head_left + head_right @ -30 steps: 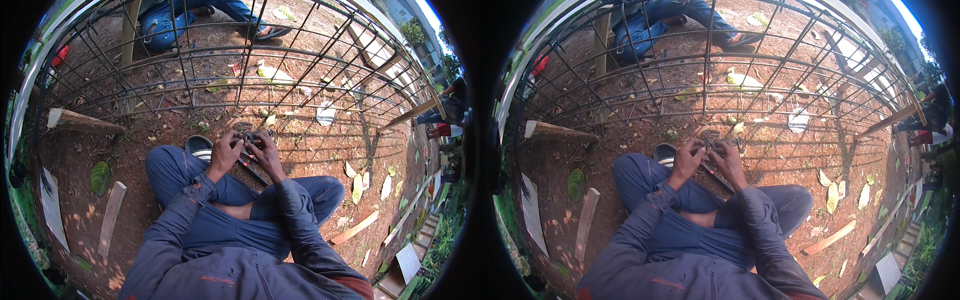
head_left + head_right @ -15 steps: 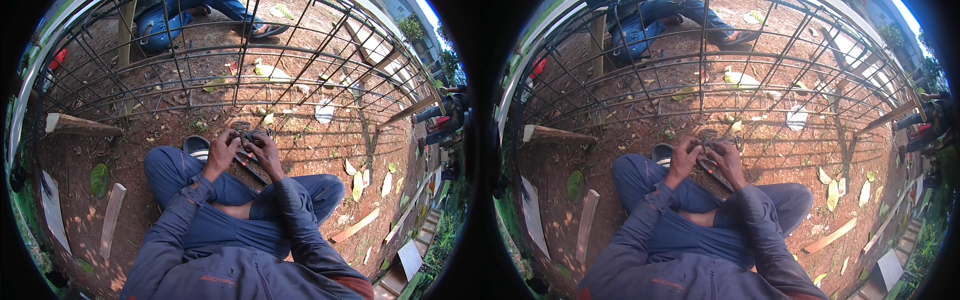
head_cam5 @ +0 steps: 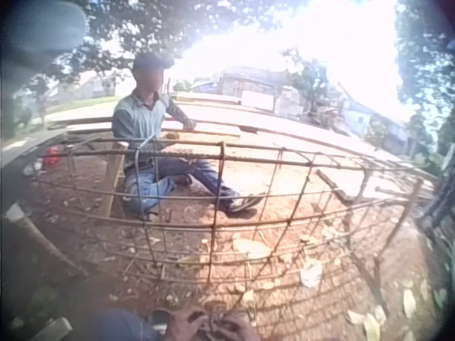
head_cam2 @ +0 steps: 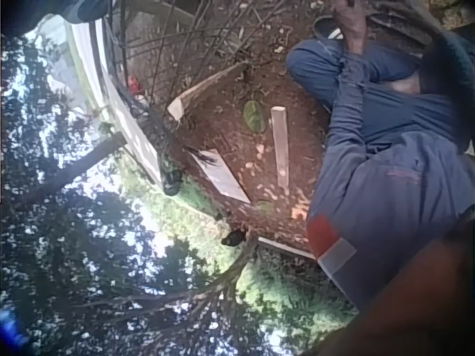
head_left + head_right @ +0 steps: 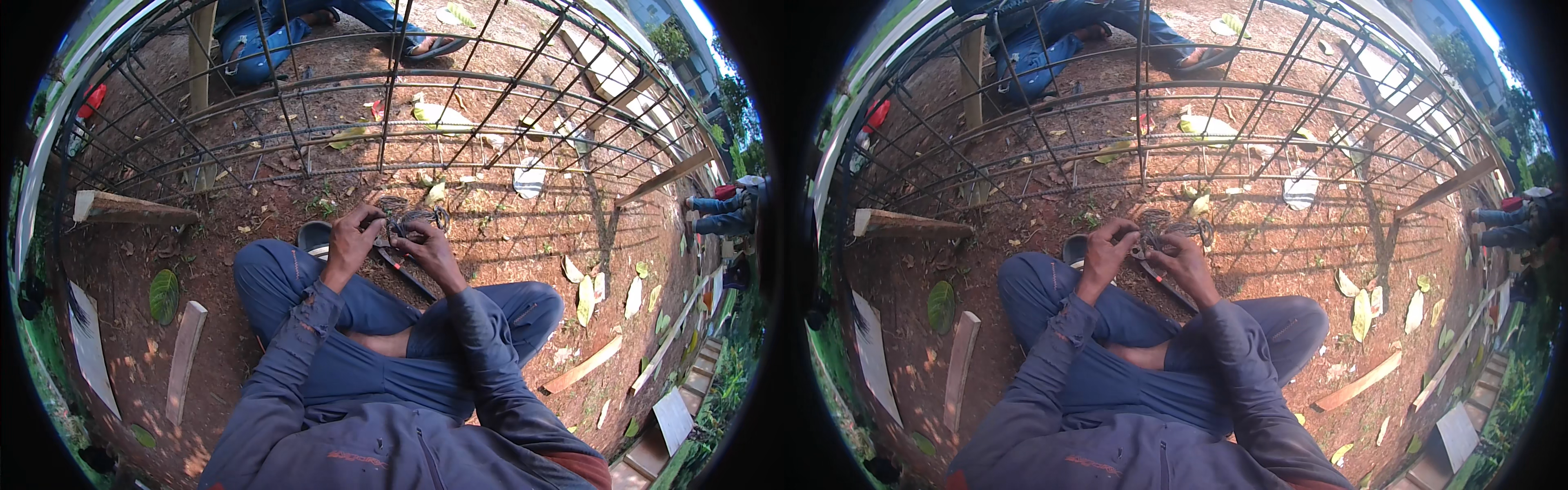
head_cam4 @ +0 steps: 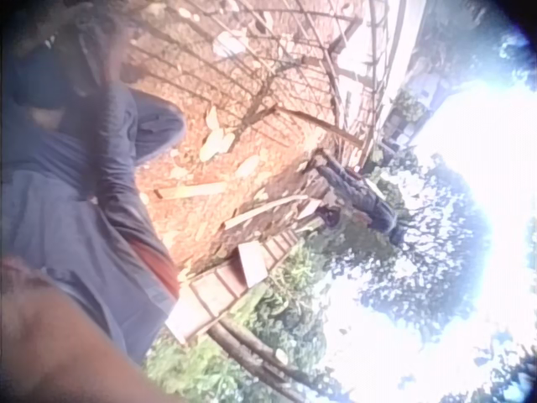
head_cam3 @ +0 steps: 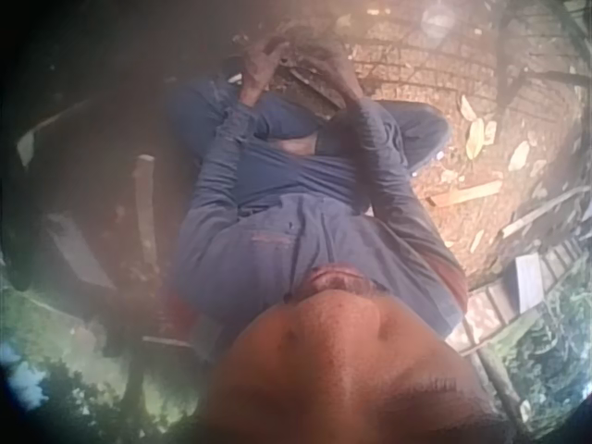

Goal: The person sits on the ground and twists wire ties to secure a metal mesh grid. Another person nearby also works on the same mesh structure.

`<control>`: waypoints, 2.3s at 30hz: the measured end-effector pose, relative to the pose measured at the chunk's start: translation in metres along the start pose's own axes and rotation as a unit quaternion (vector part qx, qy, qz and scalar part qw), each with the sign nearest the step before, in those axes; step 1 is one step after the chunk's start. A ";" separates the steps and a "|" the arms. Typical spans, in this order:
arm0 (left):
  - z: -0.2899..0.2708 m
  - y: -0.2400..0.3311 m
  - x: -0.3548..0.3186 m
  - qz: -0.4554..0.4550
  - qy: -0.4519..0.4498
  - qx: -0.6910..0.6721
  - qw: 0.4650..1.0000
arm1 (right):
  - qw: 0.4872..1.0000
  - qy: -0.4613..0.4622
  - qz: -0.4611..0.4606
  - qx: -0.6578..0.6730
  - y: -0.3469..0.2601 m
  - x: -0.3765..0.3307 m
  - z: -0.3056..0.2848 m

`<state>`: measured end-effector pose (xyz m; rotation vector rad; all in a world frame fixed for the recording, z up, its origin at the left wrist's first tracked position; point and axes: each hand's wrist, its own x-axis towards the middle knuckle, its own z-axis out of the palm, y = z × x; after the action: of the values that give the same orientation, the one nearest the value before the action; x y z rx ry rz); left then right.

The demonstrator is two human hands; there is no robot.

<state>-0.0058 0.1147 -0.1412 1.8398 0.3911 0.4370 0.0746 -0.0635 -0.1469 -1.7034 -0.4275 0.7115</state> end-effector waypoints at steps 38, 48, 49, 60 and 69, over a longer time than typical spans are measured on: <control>0.011 -0.004 -0.008 -0.006 0.002 0.138 0.990 | 0.997 0.061 -0.028 -0.046 0.023 0.006 0.014; 0.009 -0.012 -0.006 -0.060 -0.011 0.070 0.996 | 0.992 0.031 -0.066 -0.101 0.009 0.003 0.008; 0.009 -0.010 -0.007 -0.058 -0.012 0.074 0.996 | 0.989 0.030 -0.086 -0.118 0.008 0.002 0.007; 0.010 -0.007 -0.008 -0.023 0.020 0.035 0.999 | 0.996 -0.021 -0.045 -0.078 0.001 -0.001 0.010; 0.014 0.005 -0.015 0.087 -0.010 0.081 0.993 | 0.996 0.008 -0.076 -0.049 0.028 0.001 0.015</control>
<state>-0.0119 0.0950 -0.1417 2.0444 0.2587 0.5177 0.0630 -0.0594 -0.1763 -1.7463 -0.5824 0.5726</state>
